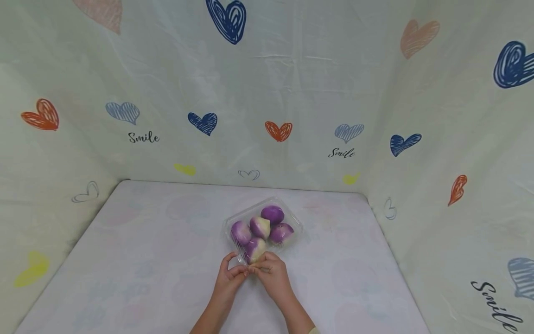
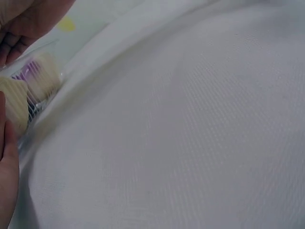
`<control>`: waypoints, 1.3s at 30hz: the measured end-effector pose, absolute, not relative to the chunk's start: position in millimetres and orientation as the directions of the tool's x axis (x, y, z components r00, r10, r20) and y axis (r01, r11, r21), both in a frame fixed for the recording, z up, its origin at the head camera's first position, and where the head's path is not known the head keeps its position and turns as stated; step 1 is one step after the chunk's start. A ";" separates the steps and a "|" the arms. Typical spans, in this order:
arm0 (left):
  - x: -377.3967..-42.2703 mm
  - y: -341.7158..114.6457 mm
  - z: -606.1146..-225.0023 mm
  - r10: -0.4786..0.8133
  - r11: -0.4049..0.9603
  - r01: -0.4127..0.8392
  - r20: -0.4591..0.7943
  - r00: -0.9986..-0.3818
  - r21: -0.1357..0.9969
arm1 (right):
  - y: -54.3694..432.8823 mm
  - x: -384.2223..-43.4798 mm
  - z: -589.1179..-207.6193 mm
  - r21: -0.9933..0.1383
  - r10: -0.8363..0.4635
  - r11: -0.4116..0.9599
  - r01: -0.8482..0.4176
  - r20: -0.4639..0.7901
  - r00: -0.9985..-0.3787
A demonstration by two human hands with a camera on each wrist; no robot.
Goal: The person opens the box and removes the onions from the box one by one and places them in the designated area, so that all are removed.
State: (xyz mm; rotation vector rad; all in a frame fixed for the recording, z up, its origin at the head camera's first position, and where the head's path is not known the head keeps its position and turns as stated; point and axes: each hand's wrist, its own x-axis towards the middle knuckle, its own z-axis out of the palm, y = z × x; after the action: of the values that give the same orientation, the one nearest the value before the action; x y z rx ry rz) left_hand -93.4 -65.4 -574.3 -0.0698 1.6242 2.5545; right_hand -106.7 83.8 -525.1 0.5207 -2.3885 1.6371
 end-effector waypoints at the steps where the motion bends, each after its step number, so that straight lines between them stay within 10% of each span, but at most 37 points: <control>1: -93.5 -65.9 -574.4 0.073 -0.419 -0.121 -0.099 -0.992 0.900 | 83.6 -107.0 -525.3 -0.859 -0.174 0.321 -0.400 0.361 -0.916; 25: -75.8 -99.8 -570.9 0.021 -0.372 -0.150 -0.154 -0.988 0.916 | 87.3 -90.4 -514.7 -0.813 -0.133 0.326 -0.483 0.466 -0.875; 39: -73.6 -124.8 -560.1 -0.032 -0.260 -0.169 -0.184 -0.982 0.951 | 109.9 -80.0 -492.5 -0.935 -0.028 0.250 -0.252 0.253 -0.967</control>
State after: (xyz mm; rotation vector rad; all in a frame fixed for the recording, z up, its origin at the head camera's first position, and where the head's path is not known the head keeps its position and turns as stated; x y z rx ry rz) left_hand -73.6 -124.8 -560.1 -0.2534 1.8550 2.4137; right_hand -80.0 109.9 -492.5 0.2648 -2.3313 1.7983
